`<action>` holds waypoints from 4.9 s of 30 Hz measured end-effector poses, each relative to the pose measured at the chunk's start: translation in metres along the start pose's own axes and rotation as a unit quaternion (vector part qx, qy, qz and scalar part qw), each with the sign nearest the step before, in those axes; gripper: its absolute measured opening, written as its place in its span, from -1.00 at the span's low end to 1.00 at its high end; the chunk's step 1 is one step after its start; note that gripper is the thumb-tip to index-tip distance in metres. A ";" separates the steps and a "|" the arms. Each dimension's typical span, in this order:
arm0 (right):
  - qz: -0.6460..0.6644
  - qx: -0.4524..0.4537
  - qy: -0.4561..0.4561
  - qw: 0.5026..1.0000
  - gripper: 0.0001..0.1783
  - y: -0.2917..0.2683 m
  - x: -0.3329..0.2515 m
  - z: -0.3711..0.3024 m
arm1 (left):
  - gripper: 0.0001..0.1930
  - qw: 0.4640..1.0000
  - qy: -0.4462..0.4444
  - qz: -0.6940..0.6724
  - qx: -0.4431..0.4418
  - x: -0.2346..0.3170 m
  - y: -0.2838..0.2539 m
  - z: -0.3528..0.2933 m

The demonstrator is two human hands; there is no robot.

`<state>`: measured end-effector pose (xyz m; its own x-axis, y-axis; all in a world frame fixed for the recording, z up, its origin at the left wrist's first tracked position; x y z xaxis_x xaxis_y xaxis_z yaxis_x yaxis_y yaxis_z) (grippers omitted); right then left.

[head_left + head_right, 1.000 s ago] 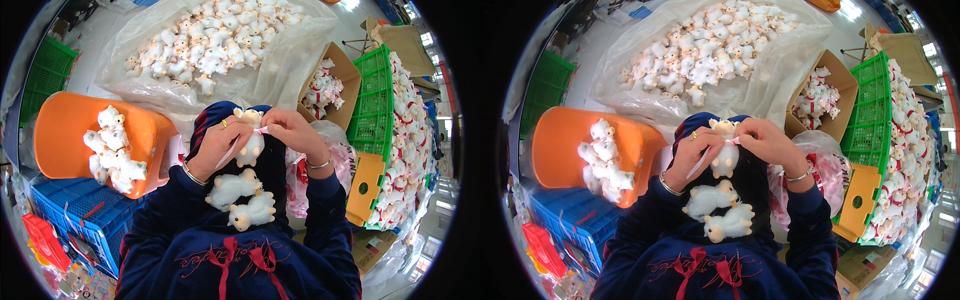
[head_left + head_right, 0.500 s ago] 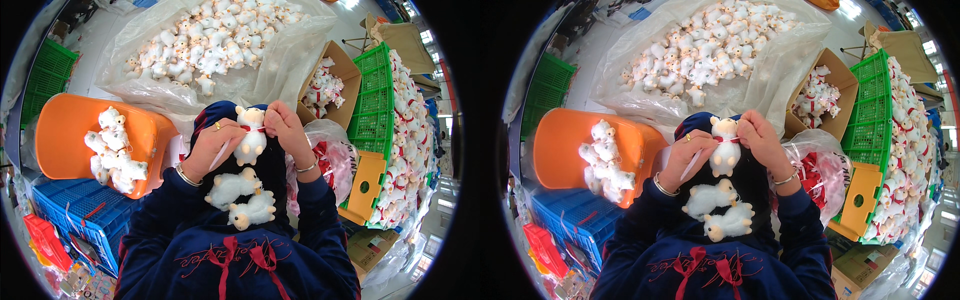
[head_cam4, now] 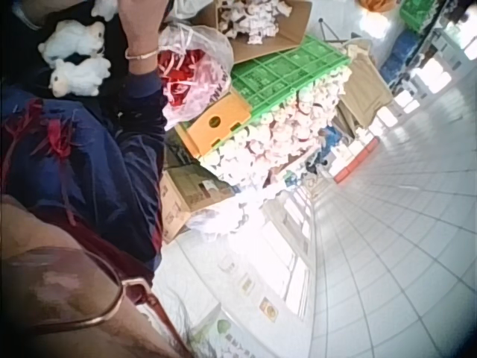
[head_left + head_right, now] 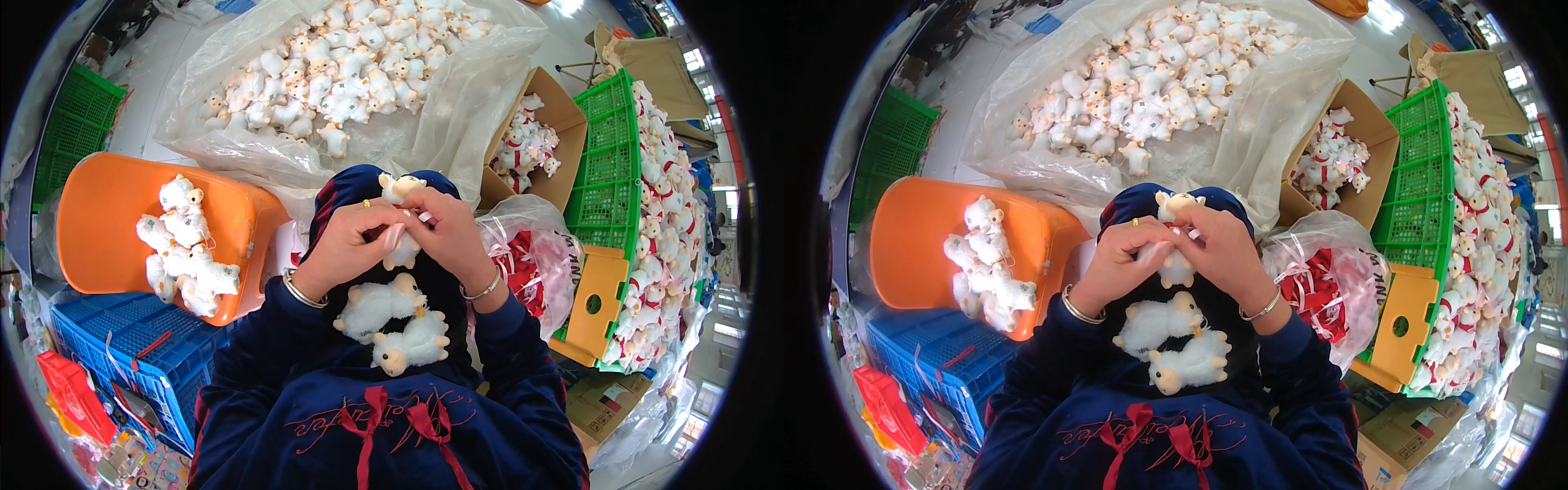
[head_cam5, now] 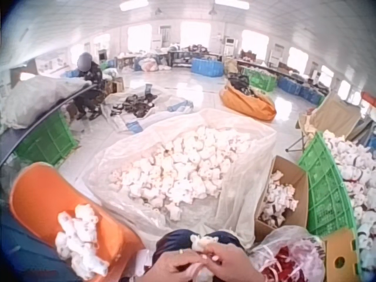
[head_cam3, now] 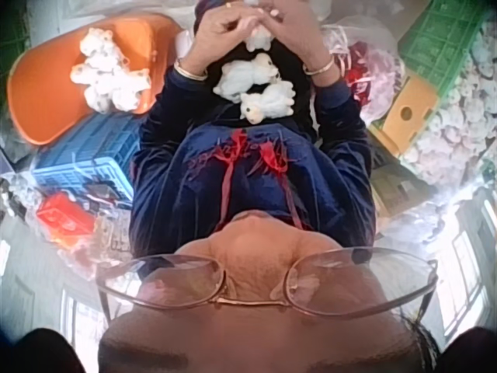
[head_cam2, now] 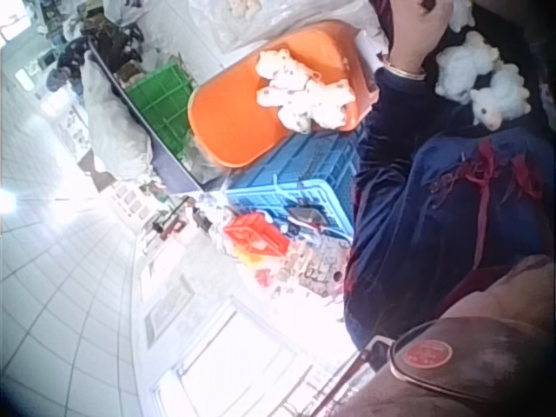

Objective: The person sits on the floor and assembles small white plush toys by attaching red fabric pieces and tying ribbons around their necks. They handle each toy individually, adjusting the fabric and securing the ribbon before placing the finished items into a nearby container.

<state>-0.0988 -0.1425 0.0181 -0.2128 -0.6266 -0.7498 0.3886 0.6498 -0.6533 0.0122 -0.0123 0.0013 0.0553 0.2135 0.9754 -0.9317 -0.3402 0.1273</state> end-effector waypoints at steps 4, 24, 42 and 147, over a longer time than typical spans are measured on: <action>-0.023 0.072 -0.021 0.997 -0.86 0.006 0.008 -0.014 | -0.75 0.986 -0.080 -0.141 -0.033 0.000 -0.011 0.001; 0.087 -0.024 0.112 0.990 -0.76 -0.009 0.013 -0.010 | -0.88 0.982 -0.160 -0.064 0.074 -0.011 0.006 0.007; 0.166 -0.027 0.196 0.966 -0.69 -0.039 0.038 -0.013 | -0.84 0.978 -0.186 -0.044 0.082 -0.022 0.010 0.007; 0.012 -0.039 -0.107 0.993 -0.81 -0.023 0.010 0.000 | -0.80 0.971 -0.216 0.056 -0.089 -0.017 -0.009 0.032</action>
<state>-0.1099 -0.1634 0.0255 -0.0063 -0.6828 -0.7306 0.3197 0.6909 -0.6485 0.0312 -0.0419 -0.0103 0.0587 -0.2323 0.9709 -0.9857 -0.1673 0.0196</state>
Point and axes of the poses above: each hand's wrist, its own z-axis towards the middle knuckle, its own y-axis out of the palm, x = y × z, the point moved 4 cm from there along z, towards the middle knuckle, and after that the axes turned 8 degrees about -z, right-handed, at the moved point
